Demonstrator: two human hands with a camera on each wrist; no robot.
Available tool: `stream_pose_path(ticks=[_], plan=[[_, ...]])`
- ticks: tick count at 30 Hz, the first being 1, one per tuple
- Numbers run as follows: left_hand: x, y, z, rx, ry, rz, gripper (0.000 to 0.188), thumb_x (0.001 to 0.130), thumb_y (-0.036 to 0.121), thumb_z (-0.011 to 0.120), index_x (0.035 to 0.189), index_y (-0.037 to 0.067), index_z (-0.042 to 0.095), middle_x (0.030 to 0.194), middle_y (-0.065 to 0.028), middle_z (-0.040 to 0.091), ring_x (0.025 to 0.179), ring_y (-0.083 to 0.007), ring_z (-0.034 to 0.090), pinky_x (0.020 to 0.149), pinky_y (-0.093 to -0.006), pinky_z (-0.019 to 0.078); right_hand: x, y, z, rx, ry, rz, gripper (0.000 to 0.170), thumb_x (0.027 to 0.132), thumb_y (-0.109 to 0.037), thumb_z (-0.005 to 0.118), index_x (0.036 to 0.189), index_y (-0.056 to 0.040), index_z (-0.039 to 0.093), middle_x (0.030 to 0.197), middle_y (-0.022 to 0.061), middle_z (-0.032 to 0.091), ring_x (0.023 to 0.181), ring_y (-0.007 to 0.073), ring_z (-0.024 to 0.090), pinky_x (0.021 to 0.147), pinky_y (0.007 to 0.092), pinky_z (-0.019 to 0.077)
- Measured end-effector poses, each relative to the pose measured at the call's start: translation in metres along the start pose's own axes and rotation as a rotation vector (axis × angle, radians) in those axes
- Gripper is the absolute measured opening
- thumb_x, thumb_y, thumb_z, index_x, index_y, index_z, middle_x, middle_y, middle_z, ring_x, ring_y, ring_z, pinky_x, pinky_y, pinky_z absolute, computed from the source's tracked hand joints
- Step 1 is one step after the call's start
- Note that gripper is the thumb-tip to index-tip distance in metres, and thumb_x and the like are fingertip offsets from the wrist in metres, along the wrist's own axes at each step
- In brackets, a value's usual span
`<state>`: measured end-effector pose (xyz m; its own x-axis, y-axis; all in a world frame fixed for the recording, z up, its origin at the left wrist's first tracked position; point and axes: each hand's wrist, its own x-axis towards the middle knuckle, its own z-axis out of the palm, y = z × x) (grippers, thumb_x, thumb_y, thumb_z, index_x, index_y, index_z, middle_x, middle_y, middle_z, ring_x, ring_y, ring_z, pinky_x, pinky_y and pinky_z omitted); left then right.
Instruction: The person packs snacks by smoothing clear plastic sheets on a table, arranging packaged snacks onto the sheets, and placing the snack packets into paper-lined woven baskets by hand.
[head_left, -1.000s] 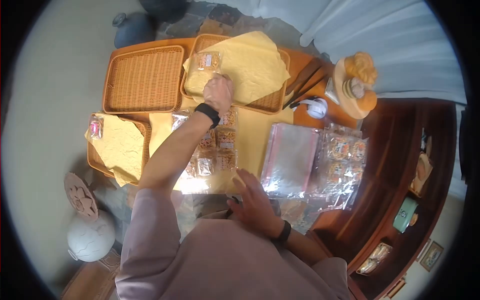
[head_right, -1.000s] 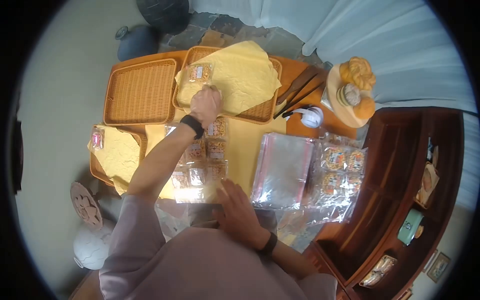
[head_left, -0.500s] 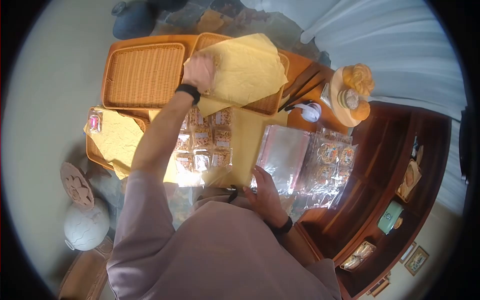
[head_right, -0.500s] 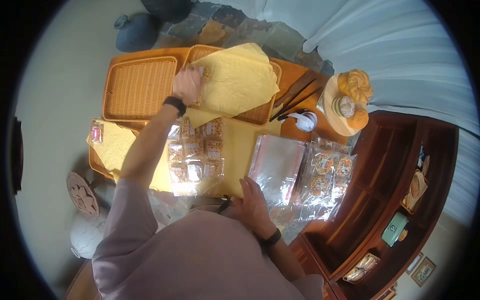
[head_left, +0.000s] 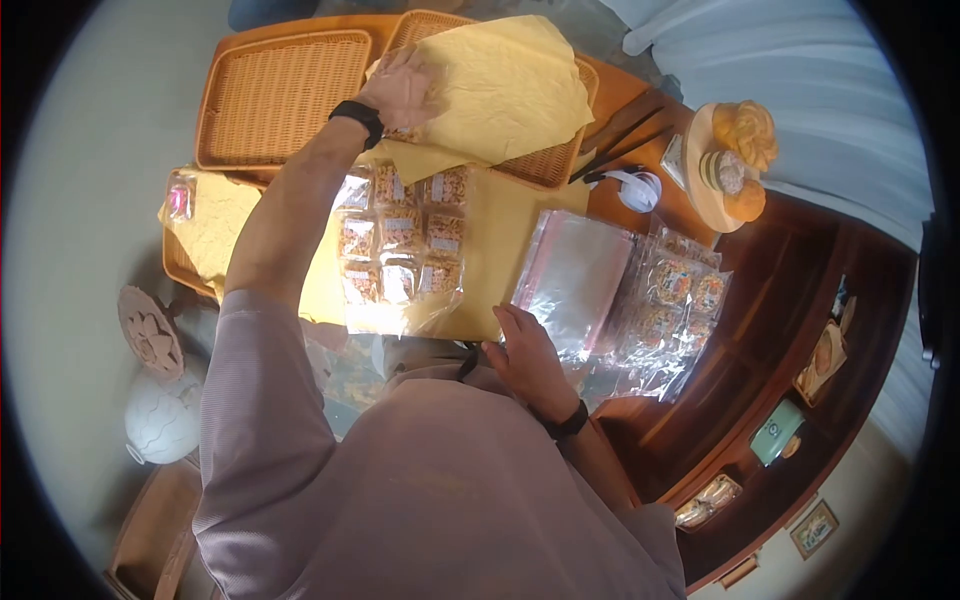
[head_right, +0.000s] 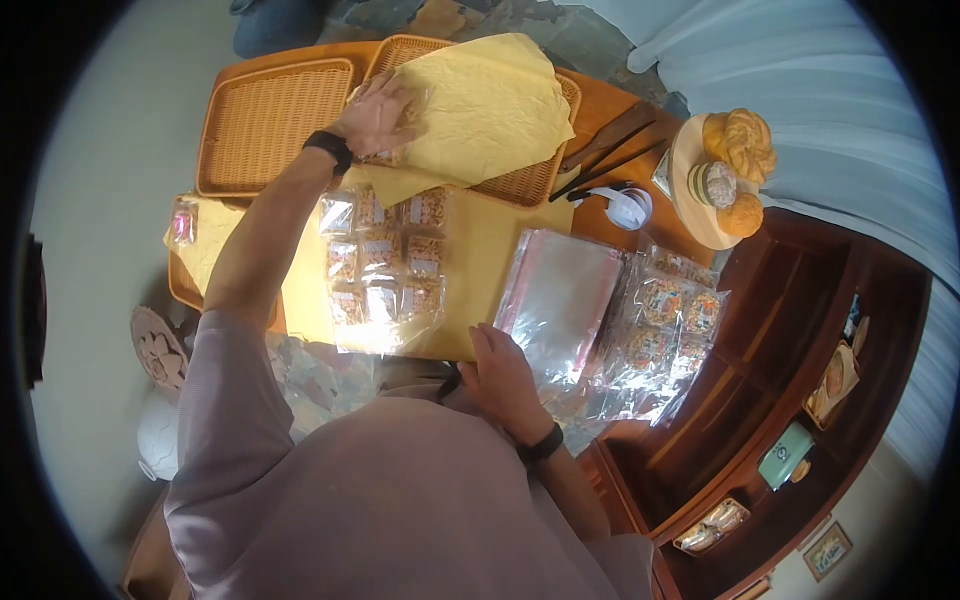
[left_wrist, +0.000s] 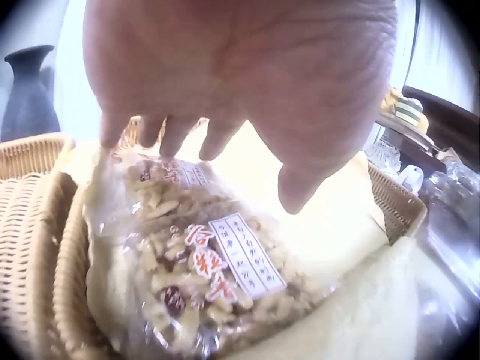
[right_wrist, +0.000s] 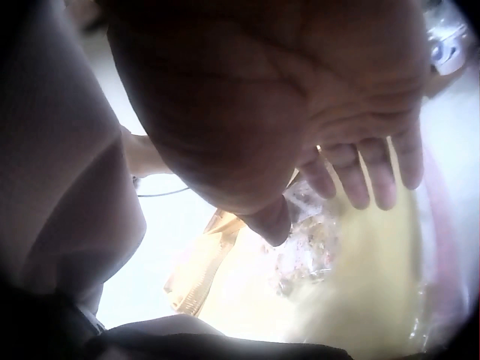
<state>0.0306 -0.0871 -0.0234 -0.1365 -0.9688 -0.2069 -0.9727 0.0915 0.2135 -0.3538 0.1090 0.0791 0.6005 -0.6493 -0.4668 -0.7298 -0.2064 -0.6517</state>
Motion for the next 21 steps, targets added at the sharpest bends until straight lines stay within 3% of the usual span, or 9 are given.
stream_pose_path(ticks=[3,5,7,11,14,16,18,19,21], plan=[[-0.039,0.013,-0.013,-0.022,0.234,0.063,0.066,0.092,0.035,0.07,0.146,0.002,0.05,0.147,-0.0265,0.051,0.133,-0.0448,0.053,0.113,-0.0498,0.0433,0.004,0.015,0.005,-0.008,-0.004,-0.143,0.053,0.089,-0.018,0.071,0.135,0.0035,0.053,0.132,0.0238,0.06,0.125,0.0413,0.056,0.107,0.0477,0.0462],[-0.096,0.051,-0.048,-0.372,0.19,-0.229,0.053,0.097,0.031,0.067,0.137,-0.002,0.057,0.134,-0.0272,0.063,0.116,-0.0396,0.067,0.1,-0.0444,0.0535,0.008,0.022,0.005,-0.024,0.006,-0.23,0.052,0.089,-0.018,0.071,0.133,0.0029,0.054,0.129,0.0227,0.061,0.122,0.0408,0.057,0.106,0.0469,0.047],[-0.156,0.066,-0.031,-0.546,0.312,-0.319,0.046,0.098,0.032,0.068,0.126,-0.004,0.065,0.118,-0.0253,0.071,0.103,-0.0345,0.073,0.09,-0.0421,0.0569,0.01,0.027,0.003,0.023,-0.037,-0.255,0.051,0.089,-0.017,0.071,0.133,0.0029,0.054,0.129,0.0228,0.061,0.122,0.041,0.057,0.105,0.0467,0.0475],[-0.283,0.128,0.003,-0.864,0.215,-0.683,0.034,0.097,0.029,0.069,0.101,-0.005,0.074,0.087,-0.0157,0.076,0.079,-0.0198,0.071,0.071,-0.0351,0.0551,0.017,0.034,0.0,0.043,-0.139,-0.267,0.049,0.09,-0.016,0.07,0.133,0.0027,0.055,0.129,0.0233,0.061,0.119,0.0413,0.058,0.102,0.0463,0.0488],[-0.353,0.178,0.041,-1.166,-0.07,-1.007,0.035,0.098,0.029,0.067,0.087,-0.003,0.075,0.072,-0.0074,0.07,0.065,-0.0124,0.063,0.061,-0.0302,0.0512,0.029,0.025,0.001,0.058,-0.197,-0.223,0.048,0.09,-0.016,0.069,0.133,0.002,0.055,0.129,0.0236,0.061,0.118,0.0416,0.059,0.101,0.0466,0.0492],[-0.374,0.203,0.066,-1.316,-0.207,-1.076,0.029,0.098,0.026,0.067,0.096,-0.003,0.075,0.077,-0.0066,0.071,0.068,-0.0117,0.064,0.062,-0.0287,0.0514,0.037,0.018,0.008,0.078,-0.197,-0.25,0.047,0.091,-0.015,0.069,0.133,0.0017,0.055,0.129,0.0234,0.061,0.118,0.0417,0.059,0.101,0.0466,0.049],[-0.375,0.219,0.094,-1.763,0.032,-1.151,0.029,0.098,0.02,0.066,0.114,-0.003,0.07,0.085,-0.0067,0.072,0.07,-0.0128,0.064,0.065,-0.0283,0.0517,0.049,0.012,0.016,0.09,-0.182,-0.292,0.046,0.091,-0.015,0.068,0.133,0.0015,0.056,0.128,0.0233,0.061,0.119,0.0418,0.058,0.102,0.0466,0.0488],[-0.369,0.22,0.104,-1.863,0.079,-1.157,0.034,0.099,0.016,0.064,0.128,-0.003,0.063,0.097,-0.0087,0.072,0.081,-0.0139,0.067,0.069,-0.0275,0.0526,0.049,0.009,0.022,0.08,-0.148,-0.306,0.046,0.091,-0.015,0.068,0.133,0.0015,0.055,0.129,0.0234,0.061,0.12,0.0419,0.058,0.102,0.0463,0.0486],[-0.353,0.228,0.116,-1.841,0.248,-1.057,0.031,0.101,0.012,0.062,0.128,-0.002,0.064,0.103,-0.0095,0.071,0.087,-0.0146,0.068,0.071,-0.0272,0.0536,0.05,0.005,0.029,0.056,-0.118,-0.319,0.046,0.092,-0.014,0.068,0.133,0.0016,0.055,0.129,0.0235,0.061,0.121,0.042,0.058,0.102,0.046,0.0484]])
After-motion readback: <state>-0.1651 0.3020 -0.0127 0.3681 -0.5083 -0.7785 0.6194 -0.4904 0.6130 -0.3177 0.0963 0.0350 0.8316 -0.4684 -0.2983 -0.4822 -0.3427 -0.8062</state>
